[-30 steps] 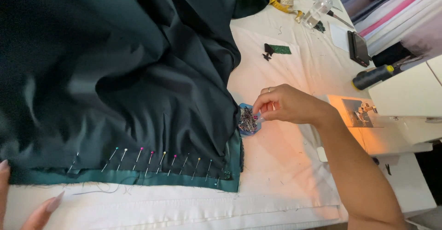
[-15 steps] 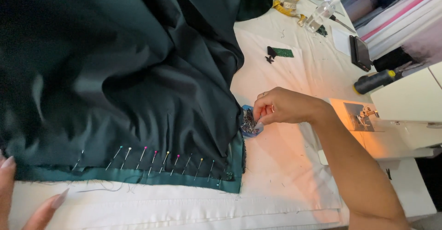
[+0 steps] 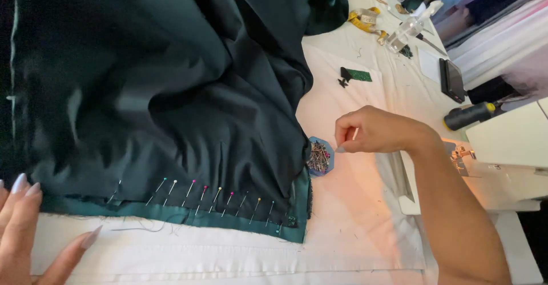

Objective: Pinning a piece of dark green fabric to secure pleats or a seam before sewing.

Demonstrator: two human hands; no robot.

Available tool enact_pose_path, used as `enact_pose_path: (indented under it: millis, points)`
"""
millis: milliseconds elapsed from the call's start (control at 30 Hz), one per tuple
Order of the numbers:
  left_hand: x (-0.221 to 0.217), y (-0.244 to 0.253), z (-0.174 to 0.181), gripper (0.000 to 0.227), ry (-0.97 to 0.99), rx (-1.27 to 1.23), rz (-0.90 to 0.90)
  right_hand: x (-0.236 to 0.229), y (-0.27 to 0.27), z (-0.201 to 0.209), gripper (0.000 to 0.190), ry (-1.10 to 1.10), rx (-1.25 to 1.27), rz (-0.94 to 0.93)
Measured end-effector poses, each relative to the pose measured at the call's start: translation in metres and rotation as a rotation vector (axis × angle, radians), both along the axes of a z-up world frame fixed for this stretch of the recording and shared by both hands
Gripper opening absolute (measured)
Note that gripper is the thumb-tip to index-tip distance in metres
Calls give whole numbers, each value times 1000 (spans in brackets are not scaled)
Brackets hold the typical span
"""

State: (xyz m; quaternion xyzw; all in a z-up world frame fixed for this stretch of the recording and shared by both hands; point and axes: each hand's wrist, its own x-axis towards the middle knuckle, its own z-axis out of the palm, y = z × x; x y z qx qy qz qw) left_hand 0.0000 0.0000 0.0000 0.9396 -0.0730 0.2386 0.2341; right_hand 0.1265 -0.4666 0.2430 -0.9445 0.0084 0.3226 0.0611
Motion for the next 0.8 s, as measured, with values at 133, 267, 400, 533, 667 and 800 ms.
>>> enact_pose_path:
  millis: [133, 267, 400, 533, 667, 800]
  points:
    - [-7, -8, 30, 99, -53, 310, 170, -9, -1, 10, 11, -62, 202, -81]
    - [-19, -10, 79, 78, -154, 503, 278, -7, 54, 7, 8, -227, 390, 228]
    - [-19, -9, 80, 79, -120, 352, 184, -18, 146, -9, 3, -419, 462, 743]
    - [-18, -6, 68, 80, -142, 317, 208, -21, 234, -24, 9, -344, 494, 969]
    - [-16, -7, 58, 86, -116, 266, 171, -17, 285, -38, 9, -284, 411, 1232]
    - [-13, -8, 57, 78, -109, 343, 194, -16, 307, -46, 13, -236, 230, 1302]
